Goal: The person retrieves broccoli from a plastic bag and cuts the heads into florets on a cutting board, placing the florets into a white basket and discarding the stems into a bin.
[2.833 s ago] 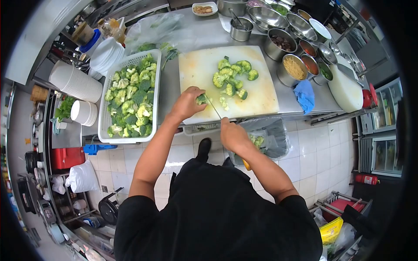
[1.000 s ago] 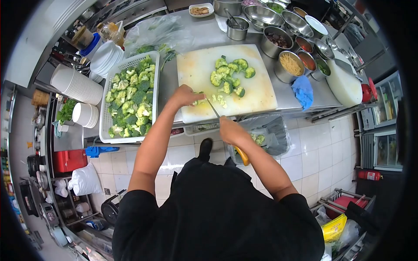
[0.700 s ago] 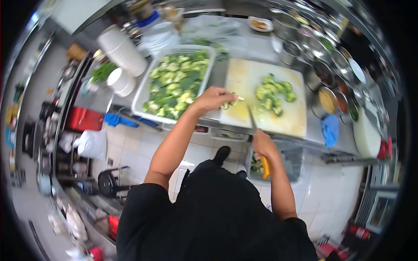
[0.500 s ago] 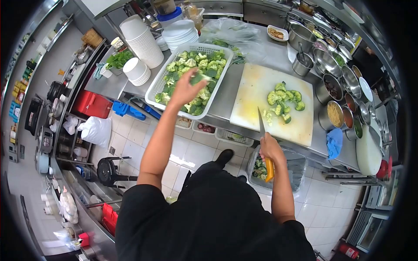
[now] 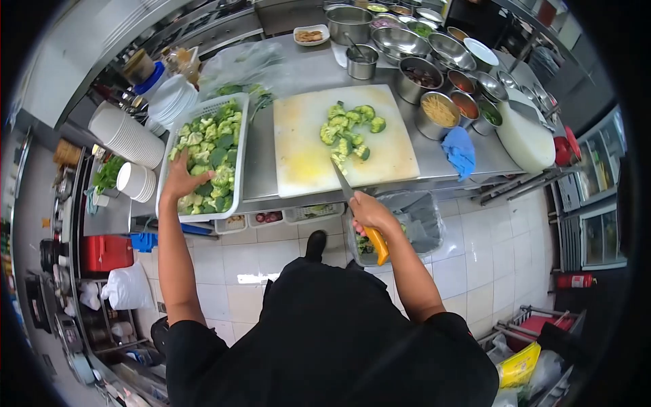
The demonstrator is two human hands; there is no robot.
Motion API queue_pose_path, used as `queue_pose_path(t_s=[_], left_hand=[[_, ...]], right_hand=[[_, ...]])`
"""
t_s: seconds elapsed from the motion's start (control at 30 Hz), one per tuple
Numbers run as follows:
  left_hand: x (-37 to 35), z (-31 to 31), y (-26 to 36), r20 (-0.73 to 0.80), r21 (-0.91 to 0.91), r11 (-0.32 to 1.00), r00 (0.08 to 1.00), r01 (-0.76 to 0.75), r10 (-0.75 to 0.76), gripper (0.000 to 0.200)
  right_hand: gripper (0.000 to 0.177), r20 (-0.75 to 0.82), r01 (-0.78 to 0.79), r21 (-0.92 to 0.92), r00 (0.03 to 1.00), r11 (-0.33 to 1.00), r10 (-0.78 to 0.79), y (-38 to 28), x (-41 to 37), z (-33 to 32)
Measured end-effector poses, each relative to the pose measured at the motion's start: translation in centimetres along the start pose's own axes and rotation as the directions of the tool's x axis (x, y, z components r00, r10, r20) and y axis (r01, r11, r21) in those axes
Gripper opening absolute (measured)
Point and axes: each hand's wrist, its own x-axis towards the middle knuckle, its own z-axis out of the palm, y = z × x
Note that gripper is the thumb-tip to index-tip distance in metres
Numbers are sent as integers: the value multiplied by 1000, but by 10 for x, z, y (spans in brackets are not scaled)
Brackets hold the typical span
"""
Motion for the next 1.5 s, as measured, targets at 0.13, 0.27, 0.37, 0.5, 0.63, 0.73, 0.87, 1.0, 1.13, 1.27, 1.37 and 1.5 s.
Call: queue_pose_path(t_s=[0.13, 0.27, 0.37, 0.5, 0.63, 0.73, 0.87, 1.0, 1.13, 1.27, 1.37, 1.5], left_hand=[[28, 15, 84, -219, 64, 957, 932, -283, 290, 67], [51, 109, 186, 49, -320, 676, 701, -664, 712, 32], [72, 181, 226, -47, -262, 457, 484, -850, 874, 36], [76, 194, 238, 180, -117, 587, 564, -801, 806, 32], [69, 178, 219, 109, -107, 721, 713, -684, 693, 29], [56, 177, 195, -48, -353, 747, 809, -563, 586, 35], [26, 178, 185, 81, -559, 798, 942, -228, 326, 42], [19, 197, 170, -20, -440, 852, 952, -282, 305, 39], [19, 201, 171, -6, -442, 875, 976, -198, 218, 42], [20, 203, 170, -4, -436, 879, 977, -195, 215, 46], [22, 200, 170, 40, -422, 888, 975, -184, 220, 45], [28, 196, 168, 18, -431, 877, 970, -212, 243, 38]], right_hand=[[30, -28, -8, 11, 1000, 1000, 8, 7, -6, -10], [29, -37, -29, -14, 999, 999, 29, -1, -11, -6], [29, -29, -32, -30, 999, 999, 31, -5, -13, -2], [29, -33, -41, -28, 999, 999, 40, 8, -15, 3], [29, -24, -29, 30, 999, 999, 30, 10, -25, 4], [28, -42, -7, 50, 999, 999, 9, 7, -28, 4], [27, -82, 12, 8, 997, 1000, -11, -1, -33, 7], [26, -90, 12, -236, 995, 972, -34, -29, -46, 6], [25, -161, 64, -396, 977, 916, -138, -15, -30, 19], [24, -112, 41, -370, 990, 928, -88, -27, -29, 20], [25, -61, 16, -345, 997, 938, -39, -29, -19, 25], [26, -137, 87, -481, 976, 872, -172, -16, -5, 37]])
